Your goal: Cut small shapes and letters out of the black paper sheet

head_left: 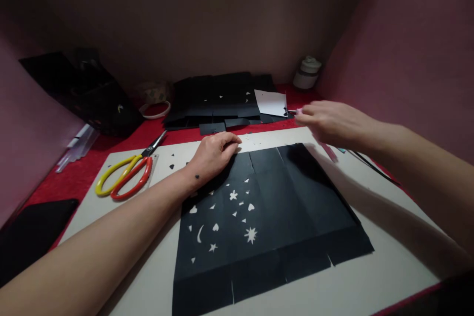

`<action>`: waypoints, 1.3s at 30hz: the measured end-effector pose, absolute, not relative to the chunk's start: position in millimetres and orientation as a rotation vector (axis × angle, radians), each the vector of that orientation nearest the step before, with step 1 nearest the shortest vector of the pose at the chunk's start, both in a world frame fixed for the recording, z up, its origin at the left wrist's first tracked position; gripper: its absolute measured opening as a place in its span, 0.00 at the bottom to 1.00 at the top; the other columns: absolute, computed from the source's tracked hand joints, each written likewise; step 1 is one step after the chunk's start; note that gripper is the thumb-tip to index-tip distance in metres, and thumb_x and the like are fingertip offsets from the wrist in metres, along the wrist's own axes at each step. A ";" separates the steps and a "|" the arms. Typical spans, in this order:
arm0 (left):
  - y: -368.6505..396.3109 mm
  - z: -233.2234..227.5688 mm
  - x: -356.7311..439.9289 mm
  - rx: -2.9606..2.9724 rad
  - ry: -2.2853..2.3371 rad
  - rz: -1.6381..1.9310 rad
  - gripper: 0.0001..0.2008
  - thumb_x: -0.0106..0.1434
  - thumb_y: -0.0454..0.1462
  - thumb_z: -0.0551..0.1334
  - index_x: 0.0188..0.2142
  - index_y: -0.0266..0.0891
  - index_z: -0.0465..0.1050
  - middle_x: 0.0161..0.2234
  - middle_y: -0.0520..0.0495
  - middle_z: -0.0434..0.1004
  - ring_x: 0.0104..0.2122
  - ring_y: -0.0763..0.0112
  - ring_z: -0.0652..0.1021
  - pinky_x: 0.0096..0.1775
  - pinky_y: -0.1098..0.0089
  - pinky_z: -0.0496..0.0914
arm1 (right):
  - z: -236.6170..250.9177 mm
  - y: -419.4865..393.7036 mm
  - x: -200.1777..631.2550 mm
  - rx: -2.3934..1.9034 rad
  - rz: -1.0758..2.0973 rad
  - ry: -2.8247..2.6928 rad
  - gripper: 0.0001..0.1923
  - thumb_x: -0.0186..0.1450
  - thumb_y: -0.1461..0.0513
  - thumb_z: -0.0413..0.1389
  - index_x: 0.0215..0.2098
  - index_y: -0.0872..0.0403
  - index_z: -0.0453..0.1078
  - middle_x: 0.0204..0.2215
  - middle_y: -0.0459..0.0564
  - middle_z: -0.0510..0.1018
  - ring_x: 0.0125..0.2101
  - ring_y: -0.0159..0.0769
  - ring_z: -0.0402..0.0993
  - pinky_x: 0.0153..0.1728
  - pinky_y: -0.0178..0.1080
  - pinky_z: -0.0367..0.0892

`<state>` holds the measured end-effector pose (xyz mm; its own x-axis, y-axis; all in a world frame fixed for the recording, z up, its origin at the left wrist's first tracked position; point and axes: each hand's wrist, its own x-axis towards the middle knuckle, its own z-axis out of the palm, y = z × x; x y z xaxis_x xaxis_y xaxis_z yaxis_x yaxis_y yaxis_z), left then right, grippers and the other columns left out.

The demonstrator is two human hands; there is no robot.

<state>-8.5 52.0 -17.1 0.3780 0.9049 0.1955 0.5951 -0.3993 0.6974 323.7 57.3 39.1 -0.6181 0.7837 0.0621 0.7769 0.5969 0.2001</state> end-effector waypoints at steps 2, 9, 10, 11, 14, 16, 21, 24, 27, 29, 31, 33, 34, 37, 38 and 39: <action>52.7 -20.1 -9.3 2.036 1.306 0.871 0.13 0.74 0.45 0.66 0.50 0.37 0.78 0.47 0.45 0.82 0.44 0.65 0.82 0.48 0.58 0.80 | 49.5 78.3 285.4 1.210 0.316 2.764 0.19 0.74 0.53 0.61 0.59 0.51 0.74 0.58 0.55 0.79 0.52 0.43 0.79 0.52 0.52 0.78; 64.5 -30.0 -12.1 1.706 1.397 1.197 0.20 0.75 0.46 0.64 0.60 0.38 0.72 0.50 0.44 0.79 0.40 0.67 0.82 0.41 0.63 0.81 | 26.4 89.6 196.3 0.939 0.148 2.858 0.21 0.73 0.53 0.62 0.61 0.53 0.73 0.58 0.55 0.79 0.53 0.44 0.80 0.52 0.53 0.79; 65.5 -30.5 -12.0 1.693 1.399 1.195 0.20 0.75 0.45 0.65 0.60 0.38 0.72 0.50 0.44 0.79 0.41 0.67 0.82 0.41 0.63 0.81 | 24.2 87.3 197.4 0.955 0.108 2.878 0.21 0.73 0.53 0.61 0.61 0.53 0.73 0.58 0.55 0.79 0.52 0.44 0.80 0.52 0.53 0.79; 66.1 -30.8 -11.8 1.687 1.397 1.186 0.19 0.75 0.45 0.65 0.59 0.38 0.72 0.50 0.43 0.79 0.41 0.67 0.82 0.42 0.62 0.81 | 23.7 84.9 202.4 0.992 0.070 2.900 0.20 0.73 0.53 0.61 0.60 0.52 0.73 0.58 0.55 0.79 0.52 0.43 0.80 0.52 0.53 0.79; 65.8 -30.9 -10.9 1.697 1.382 1.150 0.19 0.74 0.45 0.66 0.59 0.38 0.73 0.51 0.43 0.80 0.43 0.65 0.82 0.44 0.60 0.81 | 28.6 78.4 237.5 1.250 0.013 2.948 0.20 0.74 0.53 0.61 0.60 0.52 0.73 0.59 0.55 0.78 0.53 0.43 0.79 0.52 0.52 0.79; 65.3 -30.6 -10.3 1.713 1.376 1.132 0.19 0.74 0.45 0.66 0.58 0.38 0.74 0.51 0.43 0.80 0.44 0.64 0.82 0.46 0.59 0.81 | 32.0 74.5 270.9 1.543 0.045 2.895 0.20 0.74 0.53 0.61 0.60 0.51 0.74 0.60 0.56 0.78 0.53 0.43 0.79 0.52 0.52 0.78; 66.5 -29.4 -10.1 1.742 1.373 1.110 0.18 0.74 0.45 0.66 0.57 0.38 0.74 0.51 0.43 0.80 0.45 0.64 0.82 0.47 0.58 0.81 | 19.9 69.6 336.3 2.124 0.133 2.541 0.20 0.74 0.53 0.60 0.60 0.51 0.74 0.59 0.55 0.79 0.52 0.43 0.80 0.51 0.51 0.79; 67.1 -28.7 -10.7 1.749 1.400 1.080 0.18 0.74 0.46 0.66 0.57 0.38 0.74 0.51 0.43 0.80 0.45 0.63 0.82 0.47 0.57 0.81 | 4.5 72.2 341.6 2.191 0.156 2.407 0.20 0.74 0.53 0.61 0.61 0.51 0.73 0.59 0.56 0.78 0.53 0.43 0.79 0.52 0.52 0.78; 66.1 -27.9 -11.0 1.783 1.432 1.047 0.18 0.74 0.46 0.66 0.57 0.38 0.74 0.52 0.43 0.80 0.46 0.63 0.82 0.49 0.56 0.81 | -5.5 78.1 331.3 2.154 0.175 2.369 0.22 0.73 0.53 0.61 0.62 0.52 0.73 0.60 0.56 0.78 0.53 0.44 0.79 0.53 0.53 0.78; 64.7 -25.8 -10.9 1.824 1.444 1.019 0.18 0.74 0.46 0.66 0.57 0.38 0.75 0.52 0.43 0.80 0.47 0.63 0.82 0.49 0.56 0.80 | -8.1 82.9 324.5 2.133 0.178 2.351 0.22 0.73 0.53 0.61 0.62 0.52 0.73 0.60 0.56 0.78 0.53 0.44 0.79 0.53 0.53 0.78; 62.5 -20.7 -10.9 1.875 1.458 0.984 0.18 0.75 0.46 0.65 0.57 0.38 0.74 0.52 0.43 0.80 0.47 0.63 0.82 0.49 0.56 0.80 | -8.5 86.5 320.2 2.136 0.181 2.330 0.22 0.73 0.53 0.61 0.62 0.52 0.73 0.59 0.56 0.78 0.53 0.45 0.79 0.52 0.53 0.78; 58.9 -12.3 -10.9 1.954 1.467 0.921 0.17 0.75 0.45 0.65 0.55 0.38 0.75 0.50 0.43 0.80 0.46 0.63 0.81 0.49 0.56 0.79 | -7.5 86.1 318.1 2.162 0.189 2.318 0.22 0.73 0.53 0.61 0.62 0.52 0.72 0.59 0.56 0.78 0.53 0.45 0.79 0.52 0.54 0.78; 56.4 -7.3 -10.8 2.007 1.461 0.870 0.16 0.74 0.45 0.65 0.54 0.38 0.75 0.49 0.44 0.80 0.45 0.63 0.81 0.49 0.56 0.79 | -6.5 83.6 317.6 2.179 0.197 2.318 0.22 0.73 0.53 0.62 0.62 0.52 0.72 0.59 0.56 0.78 0.53 0.45 0.79 0.52 0.54 0.78; 46.2 6.4 -9.5 2.196 1.361 0.629 0.22 0.61 0.49 0.75 0.47 0.39 0.75 0.45 0.46 0.80 0.41 0.61 0.79 0.49 0.56 0.75 | -0.5 65.6 318.8 2.243 0.224 2.356 0.23 0.73 0.53 0.62 0.62 0.53 0.72 0.60 0.56 0.78 0.53 0.45 0.79 0.52 0.54 0.78; 42.3 9.6 -8.6 2.255 1.331 0.553 0.27 0.54 0.50 0.79 0.45 0.40 0.75 0.44 0.45 0.80 0.43 0.57 0.79 0.49 0.56 0.74 | 2.5 56.8 320.6 2.263 0.220 2.382 0.23 0.73 0.53 0.62 0.62 0.52 0.72 0.60 0.56 0.78 0.54 0.45 0.79 0.53 0.54 0.78; 38.6 11.9 -7.7 2.308 1.309 0.486 0.30 0.48 0.52 0.82 0.43 0.40 0.74 0.44 0.44 0.79 0.44 0.53 0.78 0.49 0.55 0.72 | 5.6 47.2 323.2 2.282 0.198 2.405 0.22 0.73 0.53 0.61 0.62 0.52 0.73 0.60 0.56 0.78 0.54 0.45 0.79 0.53 0.53 0.78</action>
